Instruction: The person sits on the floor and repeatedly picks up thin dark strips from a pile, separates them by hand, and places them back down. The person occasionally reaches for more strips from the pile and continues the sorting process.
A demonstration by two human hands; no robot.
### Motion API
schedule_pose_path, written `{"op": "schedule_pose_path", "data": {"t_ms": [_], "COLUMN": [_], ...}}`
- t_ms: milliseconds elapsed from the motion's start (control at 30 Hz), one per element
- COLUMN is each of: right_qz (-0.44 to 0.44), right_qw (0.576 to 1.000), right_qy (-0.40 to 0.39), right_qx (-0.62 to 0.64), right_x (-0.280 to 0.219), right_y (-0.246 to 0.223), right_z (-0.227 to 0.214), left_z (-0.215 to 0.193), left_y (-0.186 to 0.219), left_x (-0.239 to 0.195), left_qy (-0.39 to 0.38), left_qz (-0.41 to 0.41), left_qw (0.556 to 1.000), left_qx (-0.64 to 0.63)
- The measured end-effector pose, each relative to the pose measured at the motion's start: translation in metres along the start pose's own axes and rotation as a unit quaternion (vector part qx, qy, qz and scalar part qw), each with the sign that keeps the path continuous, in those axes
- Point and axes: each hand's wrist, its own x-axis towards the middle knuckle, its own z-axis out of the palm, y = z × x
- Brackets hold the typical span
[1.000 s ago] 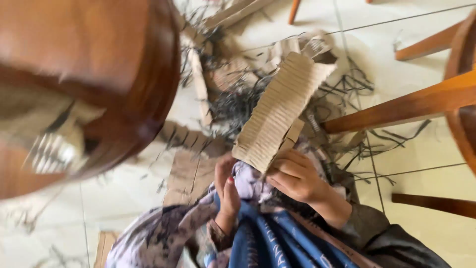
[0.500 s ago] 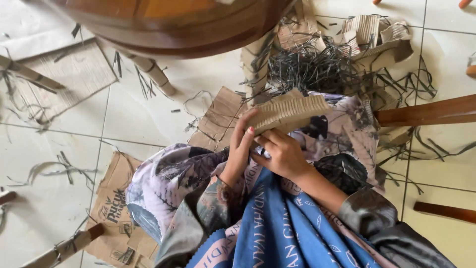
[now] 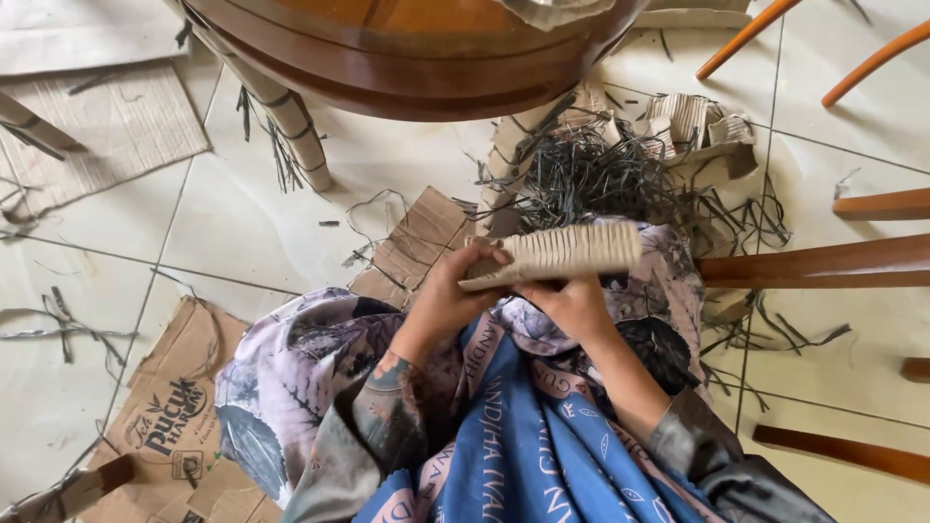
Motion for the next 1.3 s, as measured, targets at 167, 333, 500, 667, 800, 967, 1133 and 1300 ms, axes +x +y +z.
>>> {"op": "schedule_pose_path", "data": {"t_ms": [167,333,500,667,800,967,1133,1300], "right_qz": [0.091,0.058,0.029,0.07,0.107,0.117,0.06,-0.032], "right_qw": [0.995,0.994,0.999,0.988,0.954,0.954,0.988,0.997], "right_qy": [0.0,0.002,-0.016,-0.071,-0.064,-0.055,-0.009,0.043], "right_qx": [-0.051,-0.091,-0.023,0.122,0.272,0.271,0.145,-0.058], "right_x": [-0.002,0.019,0.031,0.041,0.048,0.056,0.074,0.095], "right_y": [0.023,0.039,0.051,0.045,0.05,0.043,0.066,0.086], "right_z": [-0.009,-0.016,-0.008,-0.001,0.003,0.002,-0.015,-0.035], "left_z": [-0.056,-0.081,-0.085,-0.051,-0.009,0.019,0.008,-0.009], "left_y": [-0.018,0.012,-0.018,0.006,-0.005,-0.021,-0.043,-0.037], "left_x": [0.009,0.001,0.001,0.016,0.02,0.025,0.034,0.038], "left_qy": [0.028,0.182,0.224,0.203,0.113,0.056,0.078,0.171], "left_qz": [0.023,0.034,-0.035,-0.083,0.064,0.049,-0.028,-0.061], "left_qw": [0.98,0.934,0.889,0.894,0.967,0.995,0.996,0.983], "left_qx": [0.197,0.305,0.398,0.391,0.219,0.068,0.042,-0.002]}}
